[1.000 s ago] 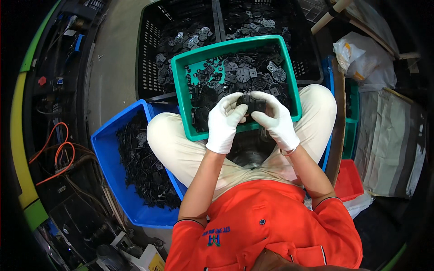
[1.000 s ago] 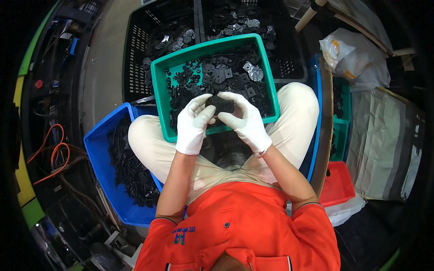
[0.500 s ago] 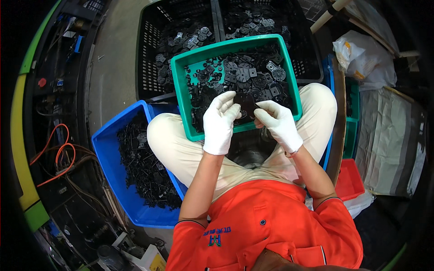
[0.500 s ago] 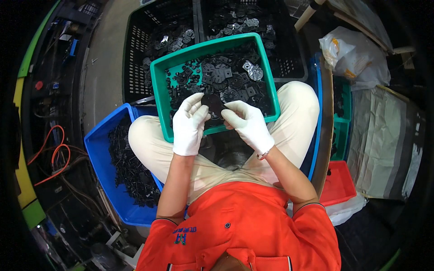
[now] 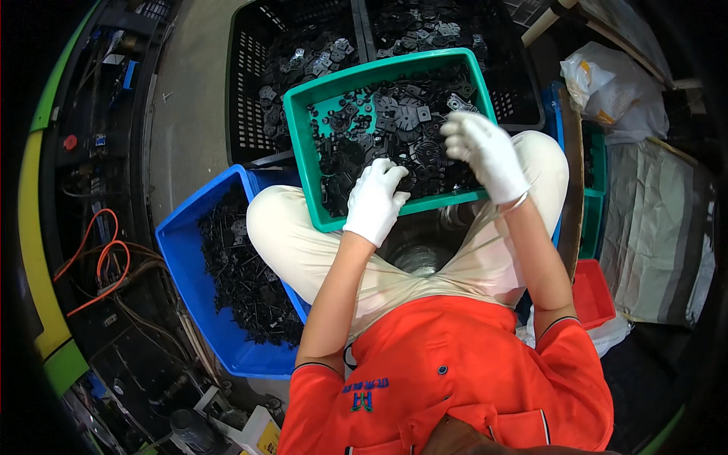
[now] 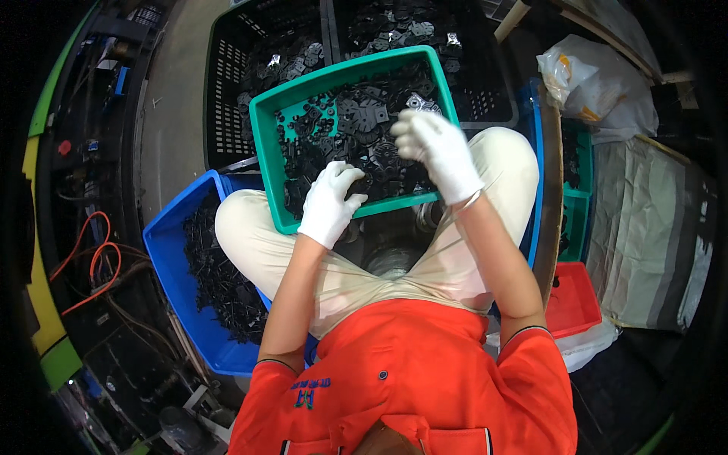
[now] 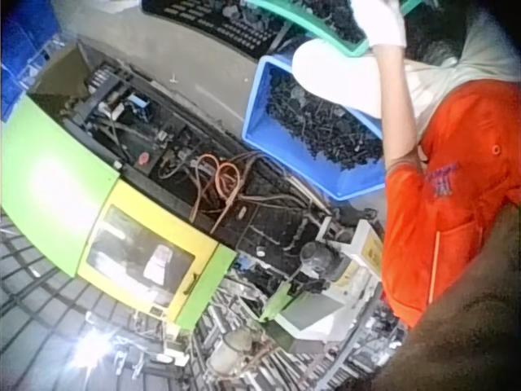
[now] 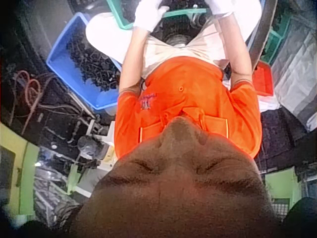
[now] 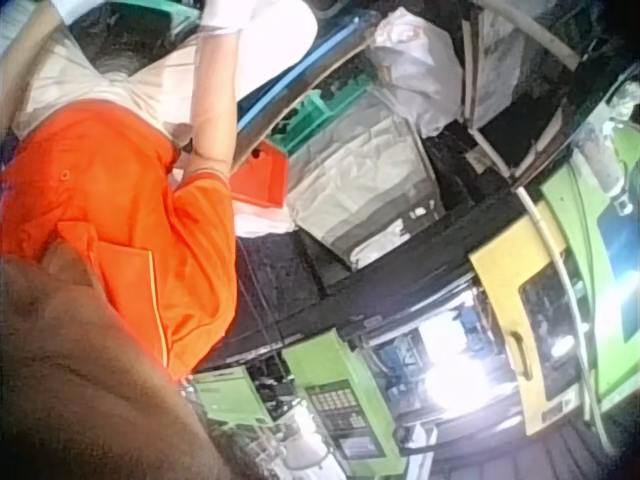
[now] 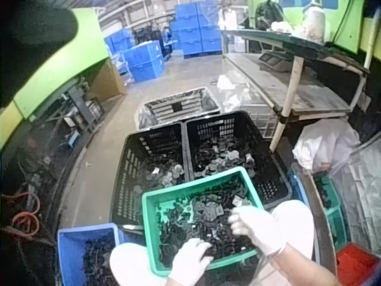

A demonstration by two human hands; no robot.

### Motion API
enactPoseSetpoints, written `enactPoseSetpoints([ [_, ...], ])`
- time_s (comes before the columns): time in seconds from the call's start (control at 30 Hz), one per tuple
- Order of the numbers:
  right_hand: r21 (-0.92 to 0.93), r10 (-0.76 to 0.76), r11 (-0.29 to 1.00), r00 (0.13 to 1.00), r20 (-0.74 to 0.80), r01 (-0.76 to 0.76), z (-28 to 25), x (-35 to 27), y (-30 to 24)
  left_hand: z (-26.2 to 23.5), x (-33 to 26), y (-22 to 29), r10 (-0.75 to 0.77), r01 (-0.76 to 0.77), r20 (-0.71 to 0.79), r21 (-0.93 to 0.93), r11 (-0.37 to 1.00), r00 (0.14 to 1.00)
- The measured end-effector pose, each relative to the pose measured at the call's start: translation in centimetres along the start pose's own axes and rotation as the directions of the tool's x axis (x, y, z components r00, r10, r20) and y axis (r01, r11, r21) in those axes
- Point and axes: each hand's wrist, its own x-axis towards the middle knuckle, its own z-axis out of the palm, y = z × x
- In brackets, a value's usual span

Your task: Sorting and inspecting small black plastic components in a green tray within a manufacturing environment.

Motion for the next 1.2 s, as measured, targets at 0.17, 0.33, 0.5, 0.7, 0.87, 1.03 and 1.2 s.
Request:
enactPoseSetpoints([
  [0.17,-0.304,0.095,0.947,0.994,-0.051,-0.106,1.8,-1.2,2.7,-1.1,0.7,-0.6,-0.231,0.218,-0.003,-0.324,0.921,0.973],
  [0.33,-0.405,0.052,0.913,0.998,0.033,-0.035,3.5,-1.3,3.2,-3.7,1.1,-0.6,-0.455,0.409,0.212,-0.823,0.395,0.865],
  [0.5,-0.391,0.083,0.92,0.985,0.152,-0.017,5.0,-1.8,2.8,-4.9,1.3,0.3,-0.407,0.431,0.282,-0.835,0.341,0.869],
  [0.7,-0.32,0.117,0.945,0.983,0.145,-0.065,5.7,-2.4,2.3,-4.9,1.3,0.6,-0.418,0.401,0.265,-0.871,0.282,0.869],
  [0.87,-0.306,0.18,0.941,0.979,0.1,-0.142,5.0,-2.0,1.8,-4.1,1.2,-0.1,-0.441,0.368,0.267,-0.916,0.162,0.857],
  [1.03,0.274,0.04,0.962,0.997,-0.073,-0.018,-0.4,1.0,-2.5,-3.9,1.0,-1.8,-0.475,0.361,0.157,-0.854,0.375,0.866],
  [1.2,0.112,-0.058,0.99,0.972,-0.227,0.085,-1.1,1.8,-1.7,-1.5,1.1,-1.3,-0.271,0.274,0.073,-0.455,0.847,0.96],
])
